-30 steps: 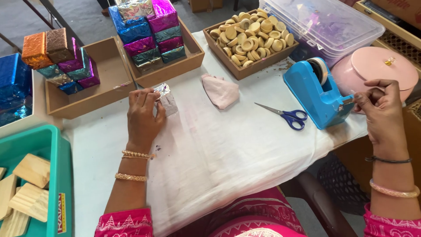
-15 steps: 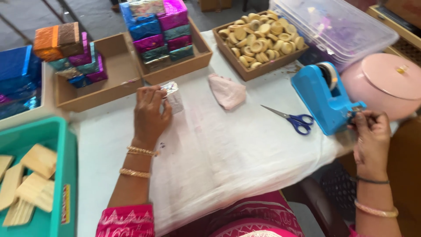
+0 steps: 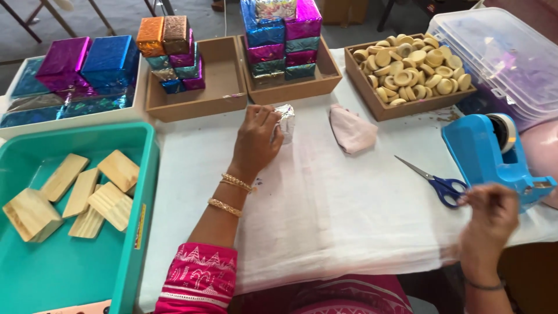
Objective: The person wraps small wooden blocks in shiny foil paper. They fold the paper around each block, secure it with tape, and place the finished items into a cardboard box.
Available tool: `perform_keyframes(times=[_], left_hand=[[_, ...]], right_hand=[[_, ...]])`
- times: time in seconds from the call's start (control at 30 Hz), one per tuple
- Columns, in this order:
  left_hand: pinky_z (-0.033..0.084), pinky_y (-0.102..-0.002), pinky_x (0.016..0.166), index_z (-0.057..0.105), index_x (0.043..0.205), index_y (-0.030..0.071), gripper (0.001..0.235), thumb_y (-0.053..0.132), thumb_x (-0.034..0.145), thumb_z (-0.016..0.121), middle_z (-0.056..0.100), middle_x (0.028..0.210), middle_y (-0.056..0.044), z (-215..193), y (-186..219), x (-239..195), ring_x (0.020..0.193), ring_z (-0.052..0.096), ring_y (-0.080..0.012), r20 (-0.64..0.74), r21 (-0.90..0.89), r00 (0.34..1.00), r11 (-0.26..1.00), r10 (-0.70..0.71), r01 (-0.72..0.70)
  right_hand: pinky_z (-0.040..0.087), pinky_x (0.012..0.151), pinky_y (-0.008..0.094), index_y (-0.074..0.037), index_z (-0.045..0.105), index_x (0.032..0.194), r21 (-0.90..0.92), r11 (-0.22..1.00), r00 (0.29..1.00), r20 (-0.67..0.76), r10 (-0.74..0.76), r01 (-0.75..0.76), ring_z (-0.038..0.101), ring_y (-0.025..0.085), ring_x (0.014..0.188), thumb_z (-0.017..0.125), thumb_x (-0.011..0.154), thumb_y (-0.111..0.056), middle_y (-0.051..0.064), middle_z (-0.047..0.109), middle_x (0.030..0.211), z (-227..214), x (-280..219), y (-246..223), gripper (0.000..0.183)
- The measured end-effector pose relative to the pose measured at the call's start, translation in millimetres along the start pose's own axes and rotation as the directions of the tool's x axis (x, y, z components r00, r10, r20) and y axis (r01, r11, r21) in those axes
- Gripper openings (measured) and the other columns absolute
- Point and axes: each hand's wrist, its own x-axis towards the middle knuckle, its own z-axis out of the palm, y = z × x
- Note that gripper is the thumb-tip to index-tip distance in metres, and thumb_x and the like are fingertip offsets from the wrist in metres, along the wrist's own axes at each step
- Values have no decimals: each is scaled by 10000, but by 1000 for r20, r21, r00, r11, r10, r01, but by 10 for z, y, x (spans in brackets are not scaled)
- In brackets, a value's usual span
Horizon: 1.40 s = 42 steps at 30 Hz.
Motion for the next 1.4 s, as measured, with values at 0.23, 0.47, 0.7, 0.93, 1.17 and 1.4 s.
perform_keyframes(times=[0.23, 0.47, 0.7, 0.93, 1.17, 1.4], left_hand=[[566, -418, 953, 654, 1108, -11, 272, 8, 839, 688, 652, 1153, -140, 27, 0, -13, 1135, 577, -321, -2, -3, 1000, 1000, -23, 23], [572, -421, 942, 651, 1150, -24, 320, 23, 835, 682, 654, 1167, -156, 19, 3, -8, 1144, 583, -339, -8, -3, 1000, 1000, -9, 8], [572, -426, 933, 638, 1165, -45, 336, 33, 840, 679, 649, 1168, -158, 14, -16, 4, 1152, 581, -344, 12, -20, 1000, 1000, -2, 2], [574, -430, 932, 633, 1182, -38, 362, 46, 832, 673, 640, 1196, -159, 11, 12, 0, 1162, 571, -347, 15, 8, 999, 1000, 28, -28], [582, -441, 911, 612, 1125, -26, 295, 56, 848, 674, 641, 1200, -175, 33, 36, -10, 1163, 580, -354, 45, 21, 999, 1000, 18, -18], [588, -439, 902, 620, 1110, -27, 283, 56, 847, 685, 646, 1203, -185, 24, 32, -12, 1160, 584, -356, 28, 28, 999, 999, 23, -24]], right_hand=[[501, 696, 223, -35, 571, 1101, -99, 992, 892, 438, 114, -78, 589, 76, 785, 627, 1057, -89, 19, 622, 920, 1692, 780, -268, 90], [533, 602, 256, 1, 595, 1004, -210, 972, 681, 728, 84, 105, 615, 90, 693, 644, 1023, -166, 39, 685, 845, 3027, 1129, -327, 175], [546, 726, 445, 19, 591, 972, -283, 867, 631, 774, -46, 410, 702, 377, 859, 672, 986, -183, 181, 724, 899, 3305, 1191, 45, 218], [530, 762, 485, -15, 594, 984, -393, 806, 554, 826, 99, 442, 683, 401, 893, 678, 982, -255, 182, 725, 904, 3287, 1276, -43, 253], [527, 730, 474, -34, 568, 998, -336, 803, 554, 832, 9, 493, 690, 357, 866, 686, 946, -251, 145, 719, 879, 3254, 1233, -144, 253], [541, 698, 453, -99, 601, 982, -425, 777, 541, 831, 132, 465, 720, 310, 842, 720, 923, -315, 111, 743, 858, 3300, 1290, -188, 253]])
